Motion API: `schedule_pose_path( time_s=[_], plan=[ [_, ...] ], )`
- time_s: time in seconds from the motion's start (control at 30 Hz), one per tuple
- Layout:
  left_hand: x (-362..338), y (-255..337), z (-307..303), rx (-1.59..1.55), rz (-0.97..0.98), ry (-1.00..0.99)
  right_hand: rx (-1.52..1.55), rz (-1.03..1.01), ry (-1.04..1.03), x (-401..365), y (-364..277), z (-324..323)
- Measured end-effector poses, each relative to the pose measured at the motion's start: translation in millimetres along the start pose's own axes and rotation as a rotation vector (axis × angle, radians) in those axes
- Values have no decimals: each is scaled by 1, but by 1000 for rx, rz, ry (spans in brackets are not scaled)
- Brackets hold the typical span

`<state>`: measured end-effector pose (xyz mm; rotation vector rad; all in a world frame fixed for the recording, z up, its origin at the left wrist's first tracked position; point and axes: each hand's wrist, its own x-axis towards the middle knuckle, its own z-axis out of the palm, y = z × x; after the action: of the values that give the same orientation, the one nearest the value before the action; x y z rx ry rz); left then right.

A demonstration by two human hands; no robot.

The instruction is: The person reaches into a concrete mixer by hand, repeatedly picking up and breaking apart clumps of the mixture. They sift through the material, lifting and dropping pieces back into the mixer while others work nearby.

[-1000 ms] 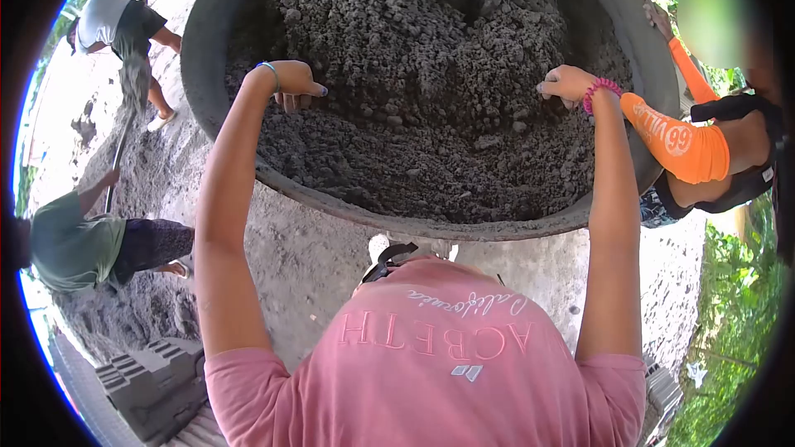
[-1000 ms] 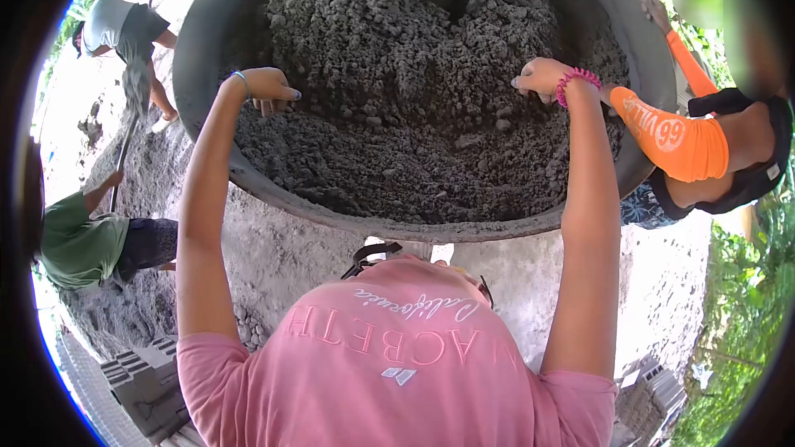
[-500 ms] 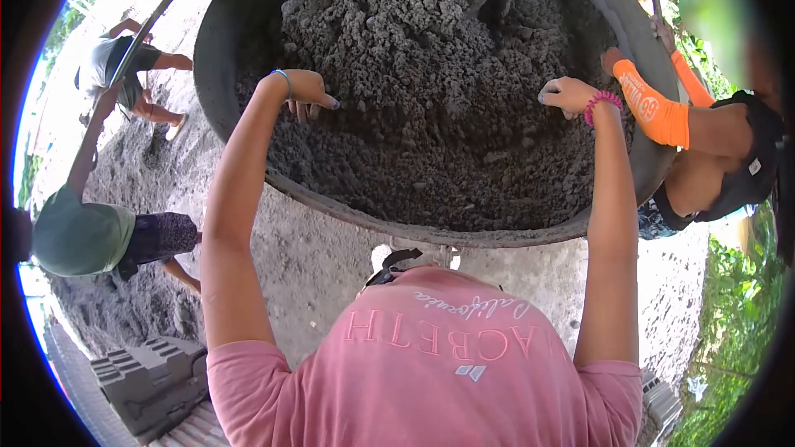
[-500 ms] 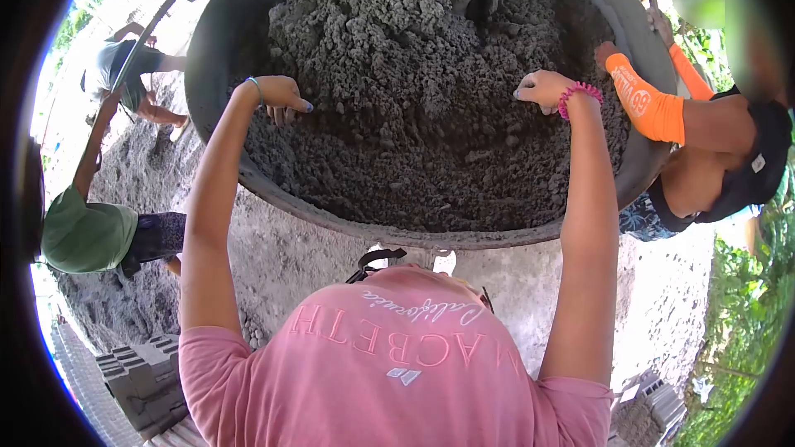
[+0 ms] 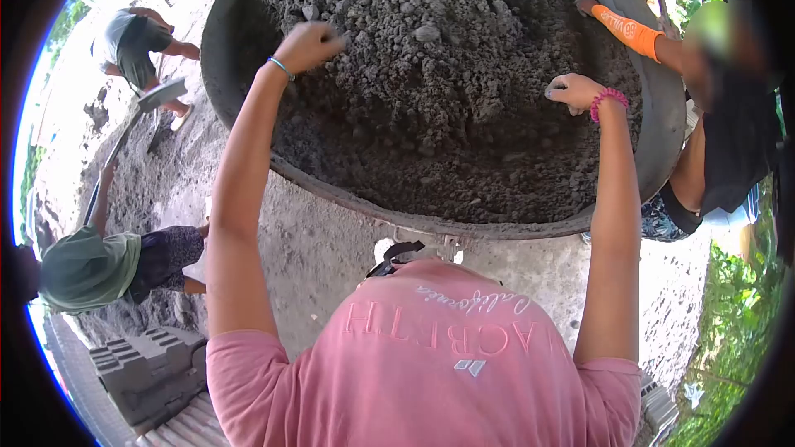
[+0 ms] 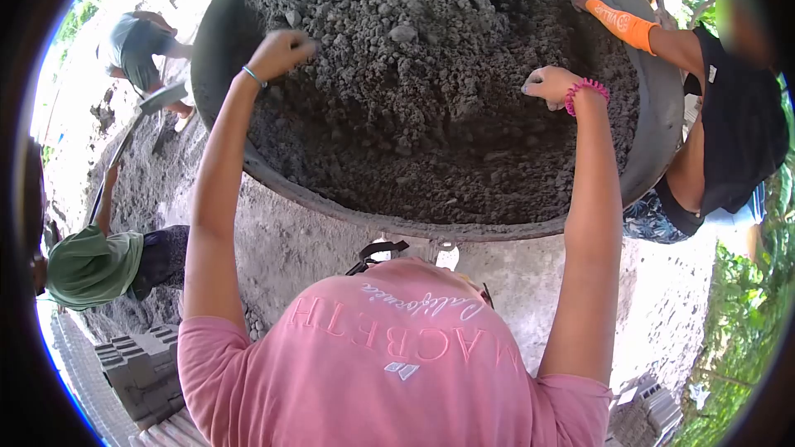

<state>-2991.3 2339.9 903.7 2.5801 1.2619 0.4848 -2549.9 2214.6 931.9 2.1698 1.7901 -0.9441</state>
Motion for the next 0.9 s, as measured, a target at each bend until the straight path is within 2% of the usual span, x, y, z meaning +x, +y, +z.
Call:
schedule_pose_path(
  time_s=[0.03, 0.1, 0.2, 0.3, 0.33, 0.37, 0.53, 0.6, 0.63, 0.7, 0.73, 0.83, 0.87, 0.9],
  plan=[
    [-3, -4, -5, -136, -52, 209, -3, -3, -4, 1, 2, 0],
    [-3, -20, -14, -67, -249, 380, -8, -8, -9, 7, 1, 3],
    [-5, -57, -11, 148, -470, 308, -17, -14, -7, 10, -2, 4],
    [-1, -69, 2, 231, -544, 114, -85, -12, -23, 9, -14, 4],
    [2, -63, 0, 231, -587, -19, -83, -16, -35, 13, -19, 5],
    [5, -62, 6, 303, -605, -43, -81, -22, -46, 16, -24, 6],
    [16, -40, 14, 369, -499, -96, -102, -108, -44, 45, -60, 16],
    [18, -37, 30, 370, -373, -161, -154, -180, -10, 57, -80, 20],
    [19, -36, 35, 371, -312, -189, -154, -218, 131, 68, -83, 24],
    [18, -21, 35, 330, -310, -251, -162, -307, 419, 87, -86, 41],
    [18, -19, 35, 311, -311, -281, -145, -252, 451, 100, -91, 46],
    [8, -24, 26, 308, -112, -228, -54, -451, 611, 158, -83, 77],
    [6, -18, 12, 285, -114, -286, -68, -508, 560, 167, -84, 83],
    [3, -21, 10, 221, -73, -217, -88, -443, 525, 168, -88, 82]
  ],
)
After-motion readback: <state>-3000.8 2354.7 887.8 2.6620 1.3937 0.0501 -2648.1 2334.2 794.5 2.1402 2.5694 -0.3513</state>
